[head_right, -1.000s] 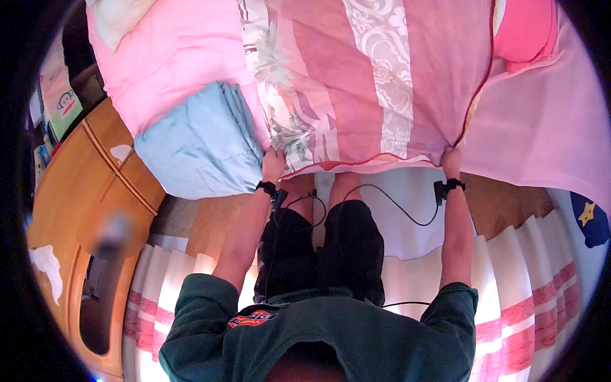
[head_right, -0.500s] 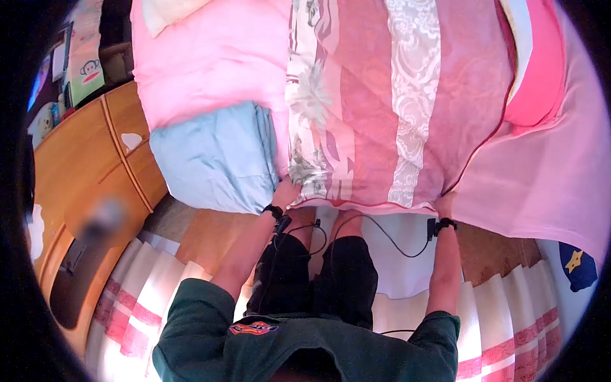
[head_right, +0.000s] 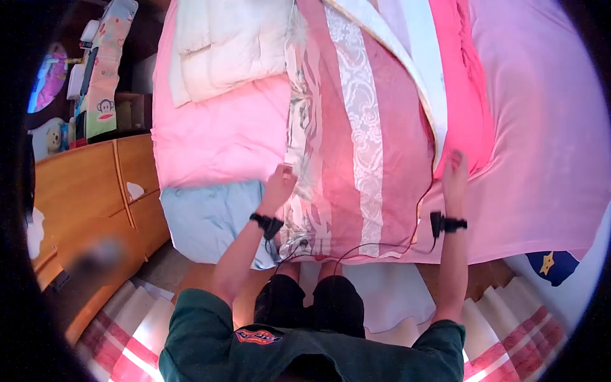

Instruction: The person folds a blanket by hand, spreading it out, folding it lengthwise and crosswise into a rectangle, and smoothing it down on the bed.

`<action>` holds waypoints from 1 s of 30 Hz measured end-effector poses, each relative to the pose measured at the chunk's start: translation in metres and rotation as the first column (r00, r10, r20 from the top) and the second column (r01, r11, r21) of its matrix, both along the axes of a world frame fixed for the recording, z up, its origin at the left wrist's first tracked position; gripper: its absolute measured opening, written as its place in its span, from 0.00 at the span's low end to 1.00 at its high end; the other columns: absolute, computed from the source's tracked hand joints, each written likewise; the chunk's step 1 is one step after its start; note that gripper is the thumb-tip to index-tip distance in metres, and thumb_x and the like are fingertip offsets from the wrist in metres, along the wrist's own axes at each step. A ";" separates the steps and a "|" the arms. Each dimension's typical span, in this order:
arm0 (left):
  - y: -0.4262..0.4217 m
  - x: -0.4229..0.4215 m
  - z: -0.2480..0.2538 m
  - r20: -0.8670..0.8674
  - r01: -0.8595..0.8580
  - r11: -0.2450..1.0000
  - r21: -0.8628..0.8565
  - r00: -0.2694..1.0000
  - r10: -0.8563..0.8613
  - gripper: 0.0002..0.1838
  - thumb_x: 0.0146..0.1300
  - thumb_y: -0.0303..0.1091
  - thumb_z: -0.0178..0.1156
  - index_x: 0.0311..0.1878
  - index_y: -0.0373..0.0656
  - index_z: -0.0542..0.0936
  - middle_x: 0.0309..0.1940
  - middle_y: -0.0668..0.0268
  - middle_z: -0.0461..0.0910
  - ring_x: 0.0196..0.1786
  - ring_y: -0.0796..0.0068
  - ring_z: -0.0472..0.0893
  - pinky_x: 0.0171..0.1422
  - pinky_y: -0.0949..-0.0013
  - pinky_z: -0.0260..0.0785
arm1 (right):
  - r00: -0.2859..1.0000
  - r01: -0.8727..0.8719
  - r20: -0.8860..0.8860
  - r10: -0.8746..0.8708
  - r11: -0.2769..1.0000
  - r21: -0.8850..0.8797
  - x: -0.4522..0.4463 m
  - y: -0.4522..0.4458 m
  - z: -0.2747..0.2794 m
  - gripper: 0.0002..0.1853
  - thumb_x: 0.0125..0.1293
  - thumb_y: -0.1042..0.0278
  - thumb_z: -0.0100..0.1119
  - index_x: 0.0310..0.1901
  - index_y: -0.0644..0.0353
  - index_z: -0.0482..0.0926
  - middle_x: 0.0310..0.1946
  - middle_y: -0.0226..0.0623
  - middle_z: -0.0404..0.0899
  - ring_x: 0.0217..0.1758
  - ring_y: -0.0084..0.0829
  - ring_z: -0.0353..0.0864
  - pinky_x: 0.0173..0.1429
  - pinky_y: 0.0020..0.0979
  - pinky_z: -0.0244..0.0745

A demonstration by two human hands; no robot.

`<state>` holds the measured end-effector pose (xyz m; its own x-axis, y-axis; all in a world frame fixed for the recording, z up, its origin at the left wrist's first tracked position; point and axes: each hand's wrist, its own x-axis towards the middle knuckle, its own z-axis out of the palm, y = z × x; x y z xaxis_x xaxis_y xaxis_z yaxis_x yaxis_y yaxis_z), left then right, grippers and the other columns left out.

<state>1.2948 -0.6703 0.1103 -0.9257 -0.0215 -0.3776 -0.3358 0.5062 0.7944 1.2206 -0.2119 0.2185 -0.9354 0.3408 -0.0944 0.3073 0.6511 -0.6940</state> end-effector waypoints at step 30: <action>0.220 -0.527 0.054 -0.243 -0.185 0.809 0.558 0.896 0.372 0.22 0.57 0.25 0.57 0.54 0.28 0.68 0.46 0.54 0.75 0.46 0.61 0.75 0.49 0.63 0.69 | 0.974 -0.201 -0.089 0.210 0.974 0.101 -0.238 -0.068 -0.092 0.27 0.55 0.58 0.65 0.49 0.66 0.65 0.42 0.58 0.75 0.45 0.55 0.76 0.47 0.48 0.73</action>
